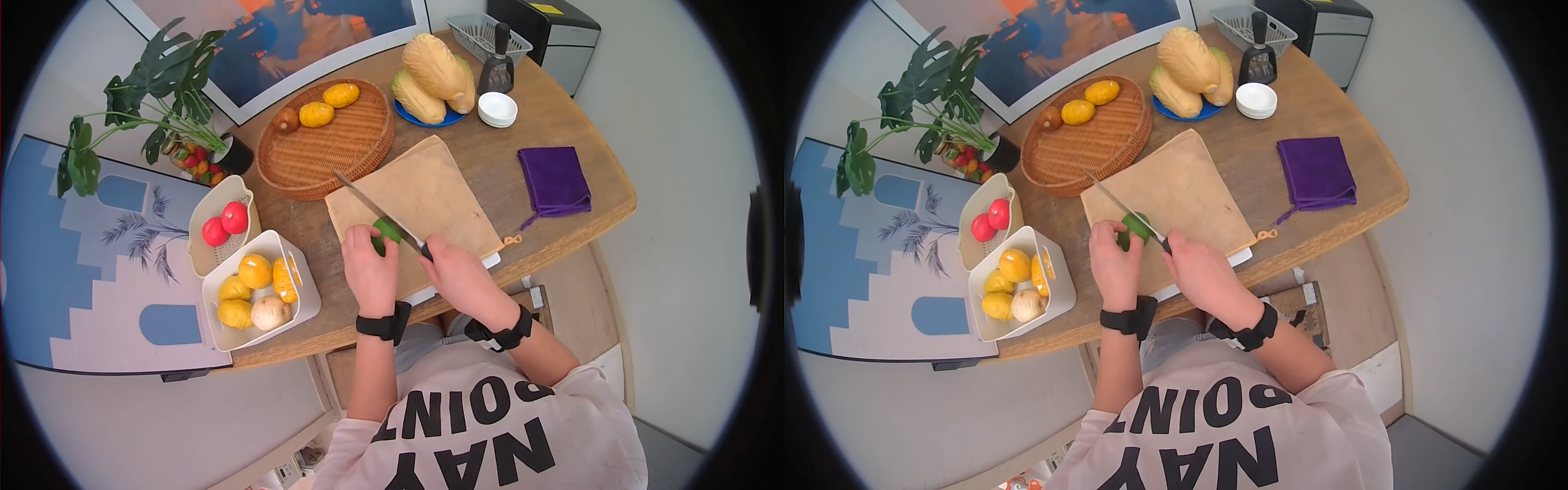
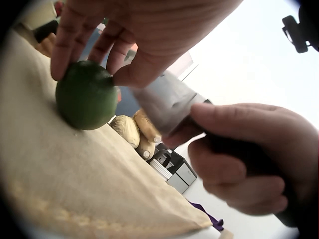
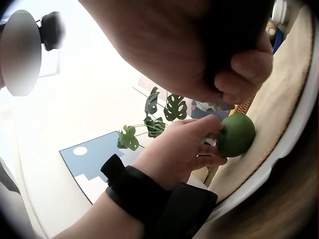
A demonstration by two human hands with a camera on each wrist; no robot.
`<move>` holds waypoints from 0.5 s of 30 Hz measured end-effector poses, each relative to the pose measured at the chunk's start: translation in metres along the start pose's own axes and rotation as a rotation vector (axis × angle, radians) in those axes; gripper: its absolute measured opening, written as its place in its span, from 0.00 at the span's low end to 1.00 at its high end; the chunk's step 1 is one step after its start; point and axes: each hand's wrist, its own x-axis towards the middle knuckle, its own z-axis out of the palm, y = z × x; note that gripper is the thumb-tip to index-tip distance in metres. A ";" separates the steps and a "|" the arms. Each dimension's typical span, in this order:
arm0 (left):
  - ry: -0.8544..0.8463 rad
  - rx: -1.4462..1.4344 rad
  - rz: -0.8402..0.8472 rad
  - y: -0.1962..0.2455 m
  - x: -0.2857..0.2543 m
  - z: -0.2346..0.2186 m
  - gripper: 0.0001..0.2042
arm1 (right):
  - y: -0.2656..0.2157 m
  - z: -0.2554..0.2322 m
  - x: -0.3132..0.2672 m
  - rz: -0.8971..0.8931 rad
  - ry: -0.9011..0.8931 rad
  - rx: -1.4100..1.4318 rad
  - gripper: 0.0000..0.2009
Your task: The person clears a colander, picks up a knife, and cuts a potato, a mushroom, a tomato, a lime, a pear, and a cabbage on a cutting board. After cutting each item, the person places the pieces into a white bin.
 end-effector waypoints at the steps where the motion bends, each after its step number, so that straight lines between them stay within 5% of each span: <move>1: 0.002 -0.002 0.007 -0.002 0.000 0.001 0.09 | 0.003 0.004 0.001 -0.018 -0.007 -0.019 0.12; 15: 0.052 -0.070 0.039 -0.008 -0.006 0.004 0.10 | 0.000 0.000 -0.001 -0.010 0.000 -0.052 0.12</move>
